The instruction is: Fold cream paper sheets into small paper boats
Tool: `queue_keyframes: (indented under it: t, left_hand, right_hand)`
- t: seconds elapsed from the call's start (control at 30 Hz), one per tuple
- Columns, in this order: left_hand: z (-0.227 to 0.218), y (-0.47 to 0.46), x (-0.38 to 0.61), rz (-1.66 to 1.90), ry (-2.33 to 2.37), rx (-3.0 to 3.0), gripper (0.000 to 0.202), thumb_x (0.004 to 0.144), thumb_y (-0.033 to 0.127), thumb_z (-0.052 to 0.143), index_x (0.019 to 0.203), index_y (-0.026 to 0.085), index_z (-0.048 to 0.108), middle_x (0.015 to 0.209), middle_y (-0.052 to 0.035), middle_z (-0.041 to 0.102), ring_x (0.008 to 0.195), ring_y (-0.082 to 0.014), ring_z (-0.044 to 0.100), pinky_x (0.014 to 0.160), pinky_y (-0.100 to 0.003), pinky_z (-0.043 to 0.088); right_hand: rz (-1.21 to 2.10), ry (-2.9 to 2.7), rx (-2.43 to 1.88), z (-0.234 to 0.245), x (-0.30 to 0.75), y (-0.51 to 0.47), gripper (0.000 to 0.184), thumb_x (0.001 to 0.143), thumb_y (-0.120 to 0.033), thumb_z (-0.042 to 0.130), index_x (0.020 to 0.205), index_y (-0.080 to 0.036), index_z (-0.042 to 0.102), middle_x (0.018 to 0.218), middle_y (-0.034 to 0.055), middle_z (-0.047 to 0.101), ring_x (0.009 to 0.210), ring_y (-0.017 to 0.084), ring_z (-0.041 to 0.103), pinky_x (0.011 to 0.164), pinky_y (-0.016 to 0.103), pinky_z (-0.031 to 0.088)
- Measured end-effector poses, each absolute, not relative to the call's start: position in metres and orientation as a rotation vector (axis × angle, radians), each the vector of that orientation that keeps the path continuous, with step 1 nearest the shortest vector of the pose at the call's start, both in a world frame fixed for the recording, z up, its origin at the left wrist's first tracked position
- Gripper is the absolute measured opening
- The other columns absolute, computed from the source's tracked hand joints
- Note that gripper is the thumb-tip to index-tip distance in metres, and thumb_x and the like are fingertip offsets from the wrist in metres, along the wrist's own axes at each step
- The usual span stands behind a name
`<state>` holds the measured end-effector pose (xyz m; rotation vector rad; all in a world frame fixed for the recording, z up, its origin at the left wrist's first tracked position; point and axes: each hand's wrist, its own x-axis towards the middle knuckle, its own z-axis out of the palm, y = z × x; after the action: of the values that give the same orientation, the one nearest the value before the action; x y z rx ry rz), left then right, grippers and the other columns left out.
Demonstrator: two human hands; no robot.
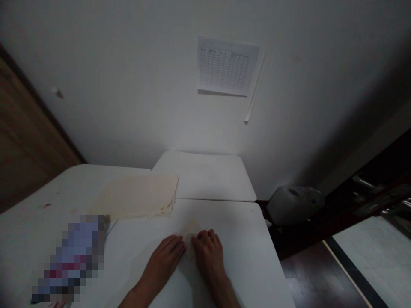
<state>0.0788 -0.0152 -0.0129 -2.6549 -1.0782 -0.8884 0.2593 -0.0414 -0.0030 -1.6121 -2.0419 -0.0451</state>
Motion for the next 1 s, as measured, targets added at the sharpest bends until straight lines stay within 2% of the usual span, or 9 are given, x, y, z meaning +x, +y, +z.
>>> queue_keyframes:
  t: [0.1, 0.27, 0.57, 0.7, 0.83, 1.0]
  left_hand:
    - [-0.014, -0.015, 0.078, -0.832, -1.039, -2.696, 0.030, 0.092, 0.008, 0.039, 0.098, 0.017, 0.066, 0.103, -0.0060, 0.069, 0.098, -0.0215, 0.063, 0.088, -0.039, 0.053]
    - [-0.012, -0.016, 0.078, -0.853, -1.049, -2.716, 0.031, 0.092, 0.009, 0.039, 0.106, 0.018, 0.065, 0.108, -0.0056, 0.069, 0.100, -0.0203, 0.063, 0.088, -0.038, 0.053]
    - [-0.005, -0.021, 0.081, -0.914, -1.208, -2.674, 0.021, 0.091, 0.028, 0.050, 0.098, 0.019, 0.068, 0.110, -0.0052, 0.070, 0.100, -0.0251, 0.062, 0.086, -0.043, 0.054]
    - [-0.010, -0.022, 0.081, -0.909, -1.207, -2.677, 0.021, 0.089, 0.028, 0.054, 0.103, 0.018, 0.066, 0.112, -0.0063, 0.068, 0.102, -0.0268, 0.061, 0.088, -0.046, 0.053]
    - [-0.011, -0.022, 0.082, -0.903, -1.178, -2.705, 0.018, 0.089, 0.025, 0.053, 0.097, 0.016, 0.067, 0.113, -0.0077, 0.068, 0.105, -0.0274, 0.060, 0.090, -0.046, 0.053]
    - [-0.006, -0.021, 0.084, -0.918, -1.125, -2.767, 0.018, 0.090, 0.021, 0.050, 0.098, 0.019, 0.067, 0.115, -0.0063, 0.067, 0.106, -0.0251, 0.060, 0.090, -0.042, 0.054]
  right_hand:
    - [-0.042, -2.144, -1.632, 0.001, 0.257, -0.042, 0.034, 0.084, -0.012, 0.061, 0.111, -0.033, 0.062, 0.097, 0.0024, 0.061, 0.088, 0.020, 0.051, 0.077, 0.031, 0.040]
    - [-0.072, -2.206, -1.681, 0.003, 0.257, -0.044, 0.038, 0.086, -0.014, 0.059, 0.118, -0.034, 0.057, 0.102, 0.0027, 0.061, 0.090, 0.021, 0.052, 0.078, 0.033, 0.039]
    - [-0.069, -2.090, -1.654, 0.000, 0.265, -0.052, 0.029, 0.086, -0.014, 0.055, 0.111, -0.027, 0.061, 0.103, 0.0039, 0.063, 0.091, 0.021, 0.053, 0.081, 0.033, 0.039]
    - [-0.048, -2.006, -1.609, -0.003, 0.266, -0.051, 0.020, 0.091, -0.015, 0.048, 0.103, -0.023, 0.061, 0.097, 0.0045, 0.065, 0.088, 0.020, 0.055, 0.082, 0.033, 0.039]
    - [-0.017, -2.029, -1.557, -0.004, 0.267, -0.052, 0.018, 0.092, -0.016, 0.049, 0.098, -0.024, 0.064, 0.101, 0.0046, 0.065, 0.091, 0.021, 0.055, 0.083, 0.034, 0.040]
    - [0.020, -2.073, -1.563, -0.001, 0.269, -0.055, 0.020, 0.090, -0.015, 0.052, 0.105, -0.024, 0.063, 0.106, 0.0038, 0.065, 0.095, 0.021, 0.054, 0.086, 0.035, 0.040]
